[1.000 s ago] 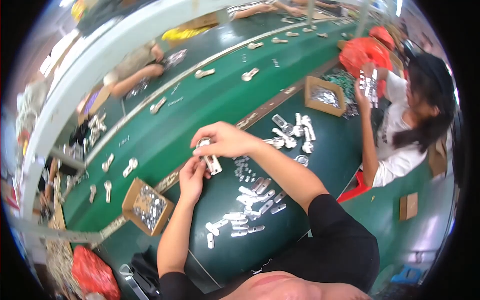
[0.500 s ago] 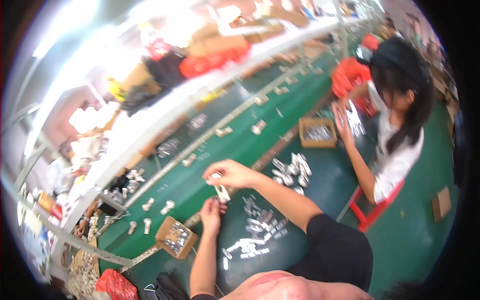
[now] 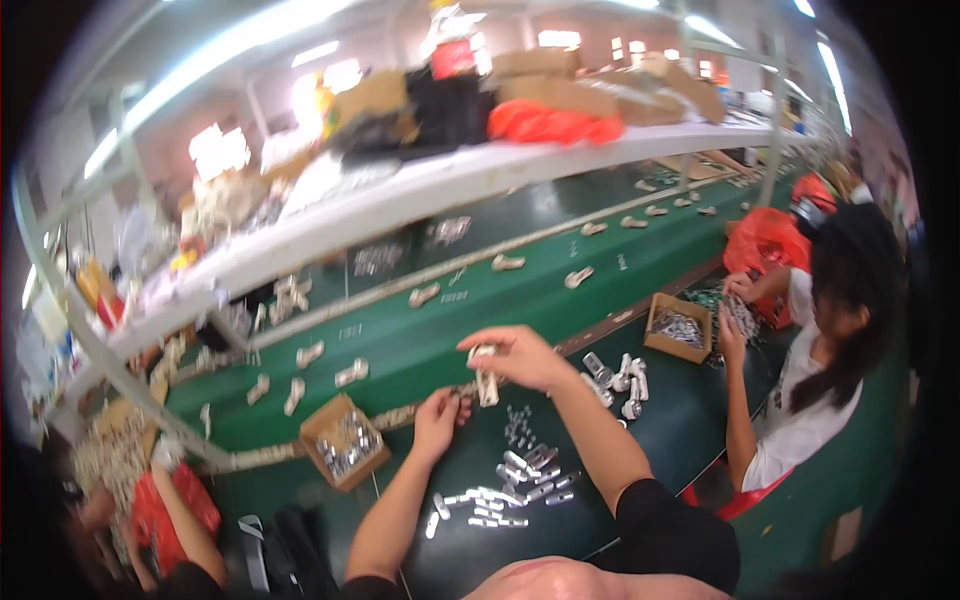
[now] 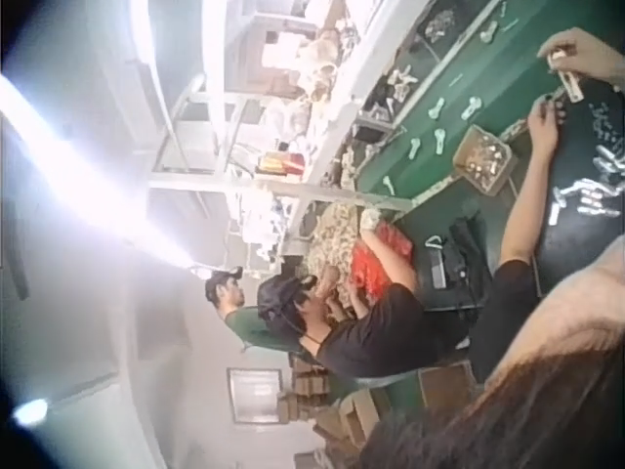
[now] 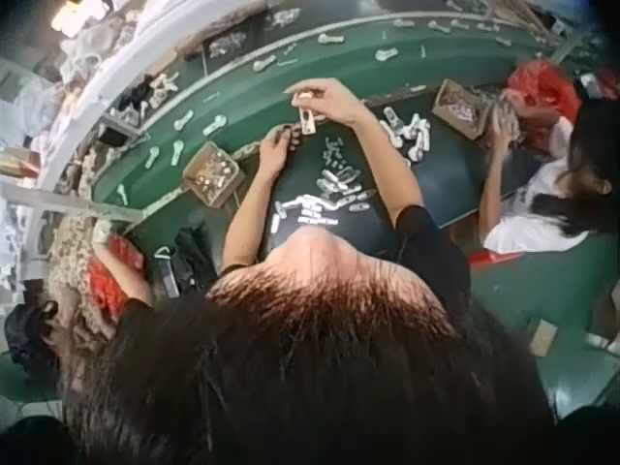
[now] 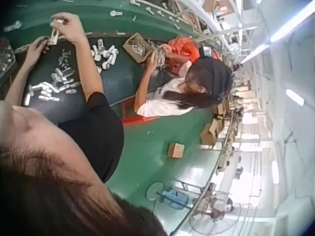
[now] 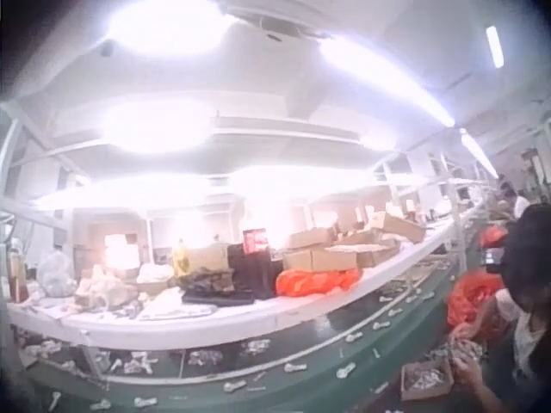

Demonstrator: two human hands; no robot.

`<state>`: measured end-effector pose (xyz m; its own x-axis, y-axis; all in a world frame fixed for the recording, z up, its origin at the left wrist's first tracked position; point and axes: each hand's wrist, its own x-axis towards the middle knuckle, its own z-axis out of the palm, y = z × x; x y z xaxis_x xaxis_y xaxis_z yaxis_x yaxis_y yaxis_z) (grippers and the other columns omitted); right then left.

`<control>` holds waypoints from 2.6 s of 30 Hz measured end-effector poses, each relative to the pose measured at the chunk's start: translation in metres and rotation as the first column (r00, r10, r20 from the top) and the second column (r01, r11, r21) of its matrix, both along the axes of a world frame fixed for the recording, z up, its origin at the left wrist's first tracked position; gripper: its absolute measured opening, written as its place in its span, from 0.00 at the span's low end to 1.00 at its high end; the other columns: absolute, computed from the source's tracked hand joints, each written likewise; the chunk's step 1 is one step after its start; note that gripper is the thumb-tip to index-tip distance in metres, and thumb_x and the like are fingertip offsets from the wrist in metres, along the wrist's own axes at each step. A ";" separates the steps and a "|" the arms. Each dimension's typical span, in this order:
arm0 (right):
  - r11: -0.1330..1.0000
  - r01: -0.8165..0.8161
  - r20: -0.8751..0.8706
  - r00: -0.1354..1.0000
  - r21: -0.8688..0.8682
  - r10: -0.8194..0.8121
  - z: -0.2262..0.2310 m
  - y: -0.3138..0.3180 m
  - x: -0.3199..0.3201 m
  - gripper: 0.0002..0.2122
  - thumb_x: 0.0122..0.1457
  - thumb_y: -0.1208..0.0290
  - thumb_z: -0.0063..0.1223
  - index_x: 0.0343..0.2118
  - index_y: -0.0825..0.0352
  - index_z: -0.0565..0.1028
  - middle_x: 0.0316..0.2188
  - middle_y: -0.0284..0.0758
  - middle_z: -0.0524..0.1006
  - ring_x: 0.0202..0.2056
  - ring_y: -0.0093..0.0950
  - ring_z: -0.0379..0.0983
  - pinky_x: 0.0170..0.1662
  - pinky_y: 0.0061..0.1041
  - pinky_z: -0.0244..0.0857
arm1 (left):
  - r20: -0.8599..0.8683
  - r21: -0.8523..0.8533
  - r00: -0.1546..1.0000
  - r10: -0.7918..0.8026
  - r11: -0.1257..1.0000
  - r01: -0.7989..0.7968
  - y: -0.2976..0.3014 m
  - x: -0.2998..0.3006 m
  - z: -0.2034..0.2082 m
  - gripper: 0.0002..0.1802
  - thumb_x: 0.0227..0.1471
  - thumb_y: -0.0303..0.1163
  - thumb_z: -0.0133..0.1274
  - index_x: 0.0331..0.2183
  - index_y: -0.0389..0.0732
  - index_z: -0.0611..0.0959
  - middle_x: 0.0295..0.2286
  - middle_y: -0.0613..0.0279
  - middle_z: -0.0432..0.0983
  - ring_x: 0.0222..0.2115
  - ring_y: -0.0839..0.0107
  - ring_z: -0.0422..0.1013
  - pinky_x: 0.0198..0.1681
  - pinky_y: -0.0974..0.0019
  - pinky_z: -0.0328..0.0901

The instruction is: The person assembles hardware units by hand, taking metal plates and plastic housings from cardboard containers and a parts box and joining them with screws.

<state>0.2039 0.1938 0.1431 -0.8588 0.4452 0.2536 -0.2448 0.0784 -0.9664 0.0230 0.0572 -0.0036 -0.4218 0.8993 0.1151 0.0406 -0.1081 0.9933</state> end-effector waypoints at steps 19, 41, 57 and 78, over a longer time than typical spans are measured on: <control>0.989 0.141 0.124 0.983 -0.043 -0.135 -0.009 0.007 -0.013 0.15 0.60 0.82 0.62 0.50 0.70 0.77 0.40 0.30 0.79 0.38 0.16 0.76 0.36 0.15 0.71 | 0.197 0.003 0.980 0.018 1.000 -0.019 0.004 0.004 0.006 0.15 0.67 0.26 0.50 0.53 0.32 0.79 0.38 0.55 0.82 0.33 0.69 0.80 0.36 0.66 0.78; 0.994 0.015 0.069 0.997 0.107 -0.022 -0.043 0.008 -0.024 0.21 0.58 0.80 0.64 0.54 0.75 0.70 0.36 0.35 0.79 0.36 0.19 0.77 0.36 0.21 0.71 | 0.181 -0.061 0.983 0.037 0.998 -0.026 -0.007 0.001 0.011 0.16 0.68 0.26 0.49 0.54 0.31 0.76 0.41 0.54 0.82 0.37 0.70 0.81 0.39 0.67 0.79; 0.961 0.276 0.086 0.957 0.011 -0.275 -0.026 0.021 -0.055 0.17 0.62 0.83 0.59 0.54 0.73 0.74 0.42 0.34 0.80 0.42 0.20 0.76 0.46 0.22 0.74 | 0.364 0.032 0.930 -0.057 0.998 0.049 0.020 -0.027 0.024 0.13 0.67 0.26 0.49 0.51 0.31 0.76 0.39 0.52 0.81 0.35 0.65 0.81 0.39 0.66 0.78; 0.988 0.147 0.022 0.989 -0.042 -0.146 -0.056 0.017 -0.045 0.19 0.59 0.87 0.59 0.54 0.74 0.75 0.40 0.33 0.80 0.39 0.18 0.77 0.42 0.18 0.73 | 0.334 0.018 0.938 -0.095 0.995 0.094 0.006 -0.015 -0.002 0.16 0.68 0.27 0.48 0.55 0.34 0.74 0.42 0.51 0.81 0.39 0.65 0.81 0.43 0.65 0.77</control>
